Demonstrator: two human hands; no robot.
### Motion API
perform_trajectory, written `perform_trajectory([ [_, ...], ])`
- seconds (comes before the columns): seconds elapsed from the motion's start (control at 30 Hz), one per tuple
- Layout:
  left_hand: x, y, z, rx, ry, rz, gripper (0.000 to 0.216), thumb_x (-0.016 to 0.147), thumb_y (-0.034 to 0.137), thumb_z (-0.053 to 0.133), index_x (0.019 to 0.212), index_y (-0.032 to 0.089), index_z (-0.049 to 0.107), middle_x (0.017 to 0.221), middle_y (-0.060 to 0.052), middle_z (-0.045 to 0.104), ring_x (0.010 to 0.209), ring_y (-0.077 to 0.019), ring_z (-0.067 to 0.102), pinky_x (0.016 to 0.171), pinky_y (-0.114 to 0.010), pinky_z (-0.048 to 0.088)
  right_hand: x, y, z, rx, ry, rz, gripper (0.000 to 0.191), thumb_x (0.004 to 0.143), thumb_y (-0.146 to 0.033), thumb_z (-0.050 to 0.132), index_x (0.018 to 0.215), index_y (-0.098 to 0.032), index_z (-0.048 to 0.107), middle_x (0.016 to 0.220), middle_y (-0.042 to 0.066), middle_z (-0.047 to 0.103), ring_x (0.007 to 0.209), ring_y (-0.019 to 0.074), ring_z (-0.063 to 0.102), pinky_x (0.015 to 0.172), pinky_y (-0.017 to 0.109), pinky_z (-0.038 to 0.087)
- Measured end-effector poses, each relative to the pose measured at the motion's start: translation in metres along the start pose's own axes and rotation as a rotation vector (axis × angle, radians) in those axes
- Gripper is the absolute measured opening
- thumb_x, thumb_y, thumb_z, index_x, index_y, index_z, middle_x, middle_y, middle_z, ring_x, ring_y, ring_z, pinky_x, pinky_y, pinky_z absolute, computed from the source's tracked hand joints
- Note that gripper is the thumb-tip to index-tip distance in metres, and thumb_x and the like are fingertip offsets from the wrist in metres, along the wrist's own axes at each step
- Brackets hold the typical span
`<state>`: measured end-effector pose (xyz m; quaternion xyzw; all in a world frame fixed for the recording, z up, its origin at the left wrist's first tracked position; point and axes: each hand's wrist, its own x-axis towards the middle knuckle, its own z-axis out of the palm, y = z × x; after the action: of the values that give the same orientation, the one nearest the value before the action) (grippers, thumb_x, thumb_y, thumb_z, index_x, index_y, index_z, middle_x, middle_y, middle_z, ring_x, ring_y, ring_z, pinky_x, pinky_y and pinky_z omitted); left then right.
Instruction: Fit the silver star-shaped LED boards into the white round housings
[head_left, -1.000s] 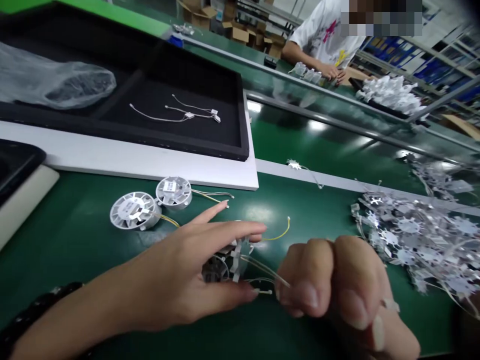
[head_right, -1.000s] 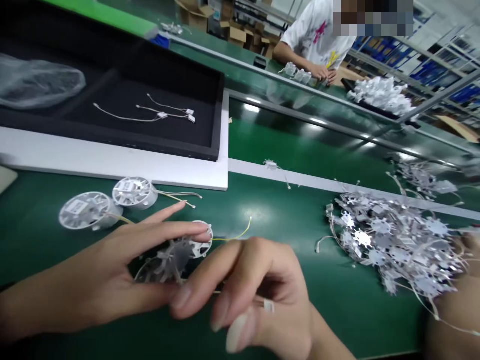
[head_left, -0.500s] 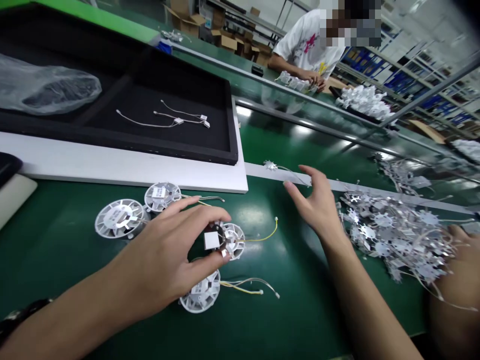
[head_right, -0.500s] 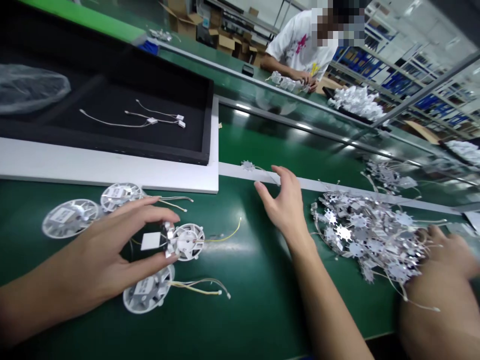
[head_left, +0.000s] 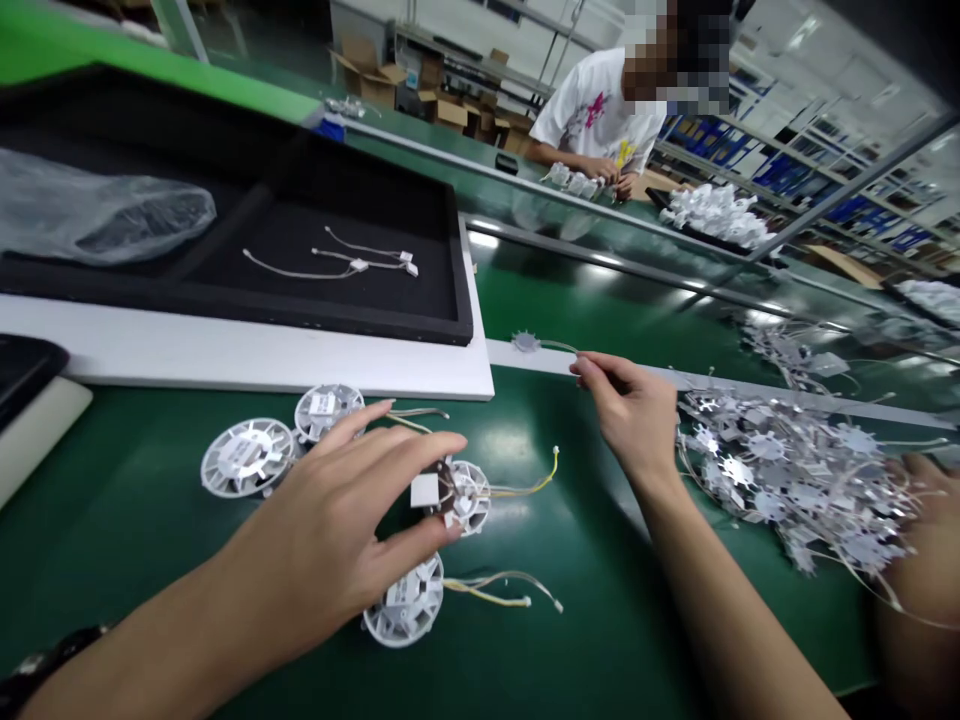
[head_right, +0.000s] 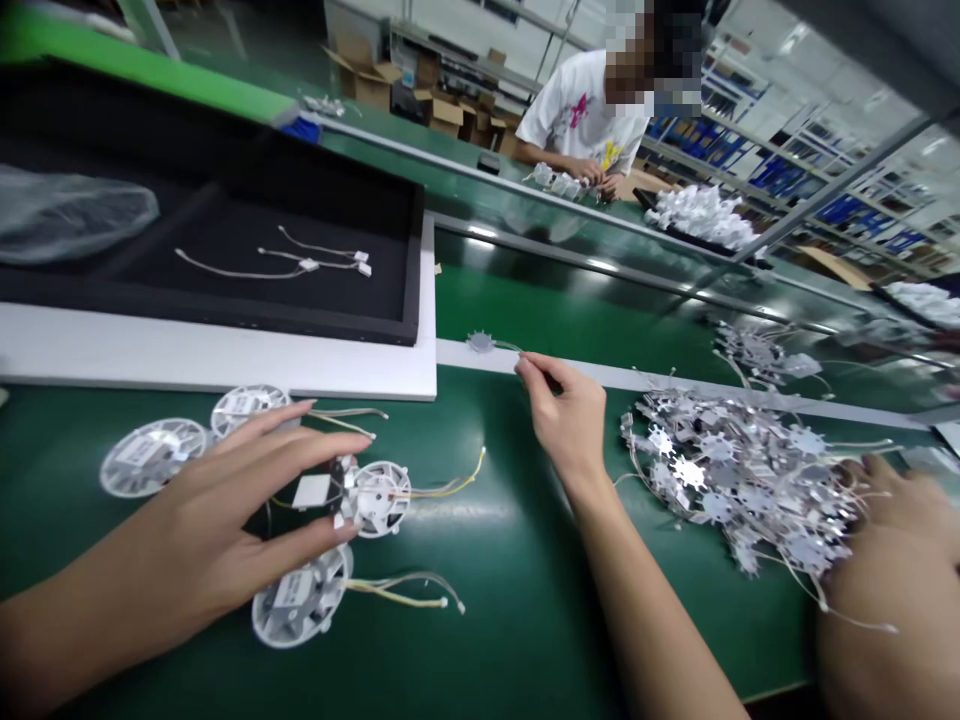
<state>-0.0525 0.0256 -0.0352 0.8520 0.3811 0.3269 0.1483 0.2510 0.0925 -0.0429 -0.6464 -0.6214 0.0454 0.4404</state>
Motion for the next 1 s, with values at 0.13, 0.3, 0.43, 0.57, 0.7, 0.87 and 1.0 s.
perform_trajectory([
  [0.13, -0.002, 0.000, -0.001, 0.024, -0.002, 0.002, 0.032, 0.107, 0.048, 0.041, 0.133, 0.032, 0.050, 0.117, 0.003, 0.073, 0.098, -0.0189, 0.073, 0.121, -0.045, 0.037, 0.002, 0.006, -0.025, -0.037, 0.160, 0.022, 0.028, 0.090, -0.044, 0.066, 0.088, -0.020, 0.080, 0.078, 0.007, 0.078, 0.072, 0.0255, 0.074, 0.074, 0.041, 0.059],
  [0.3, -0.003, -0.002, -0.001, 0.061, 0.008, 0.015, 0.037, 0.107, 0.049, 0.043, 0.139, 0.031, 0.049, 0.120, 0.000, 0.073, 0.101, -0.0205, 0.073, 0.121, -0.047, 0.039, 0.001, 0.019, -0.053, -0.189, 0.330, -0.011, 0.026, 0.086, -0.044, 0.065, 0.078, -0.022, 0.075, 0.102, 0.014, 0.073, 0.107, 0.0389, 0.066, 0.102, 0.061, 0.045],
  [0.43, -0.003, -0.001, -0.002, 0.086, -0.049, 0.062, 0.045, 0.106, 0.051, 0.047, 0.144, 0.027, 0.046, 0.114, -0.002, 0.070, 0.104, -0.0203, 0.070, 0.122, -0.047, 0.037, -0.017, -0.006, -0.045, -0.029, 0.285, -0.129, 0.020, 0.096, -0.036, 0.060, 0.087, -0.026, 0.074, 0.105, 0.009, 0.074, 0.109, 0.0318, 0.068, 0.102, 0.054, 0.049],
  [0.57, -0.003, 0.006, -0.004, 0.027, -0.083, 0.123, 0.039, 0.108, 0.033, 0.048, 0.144, 0.021, 0.044, 0.108, -0.002, 0.068, 0.112, -0.0188, 0.066, 0.127, -0.044, 0.029, -0.044, -0.055, -0.021, 0.393, -0.256, -0.275, 0.016, 0.098, -0.028, 0.064, 0.110, -0.030, 0.074, 0.114, 0.003, 0.077, 0.110, 0.0237, 0.070, 0.097, 0.041, 0.054],
  [0.7, -0.002, 0.015, -0.007, -0.202, -0.110, 0.080, 0.040, 0.102, 0.015, 0.051, 0.139, 0.029, 0.048, 0.112, 0.000, 0.066, 0.107, -0.0141, 0.066, 0.107, -0.027, 0.050, -0.060, -0.083, -0.010, 0.640, -0.669, -0.368, 0.040, 0.095, -0.037, 0.070, 0.134, -0.029, 0.065, 0.123, 0.006, 0.075, 0.113, 0.0226, 0.071, 0.117, 0.046, 0.039],
  [0.87, 0.002, 0.012, -0.008, -0.413, -0.096, 0.005, 0.053, 0.094, 0.014, 0.055, 0.138, 0.042, 0.047, 0.097, 0.005, 0.067, 0.081, -0.0114, 0.069, 0.069, -0.014, 0.057, -0.042, -0.081, -0.013, 0.648, -0.556, -0.364, 0.018, 0.098, -0.038, 0.065, 0.106, -0.023, 0.074, 0.097, 0.004, 0.078, 0.094, 0.0193, 0.073, 0.105, 0.040, 0.047],
  [1.0, 0.001, 0.012, -0.003, -0.376, -0.009, -0.054, 0.045, 0.095, 0.018, 0.054, 0.133, 0.042, 0.052, 0.092, 0.003, 0.068, 0.077, -0.0136, 0.069, 0.063, -0.016, 0.057, 0.025, -0.068, 0.008, 0.154, -0.486, -0.158, 0.013, 0.096, -0.022, 0.060, 0.094, -0.022, 0.073, 0.098, 0.002, 0.077, 0.094, 0.0200, 0.071, 0.086, 0.032, 0.053],
])
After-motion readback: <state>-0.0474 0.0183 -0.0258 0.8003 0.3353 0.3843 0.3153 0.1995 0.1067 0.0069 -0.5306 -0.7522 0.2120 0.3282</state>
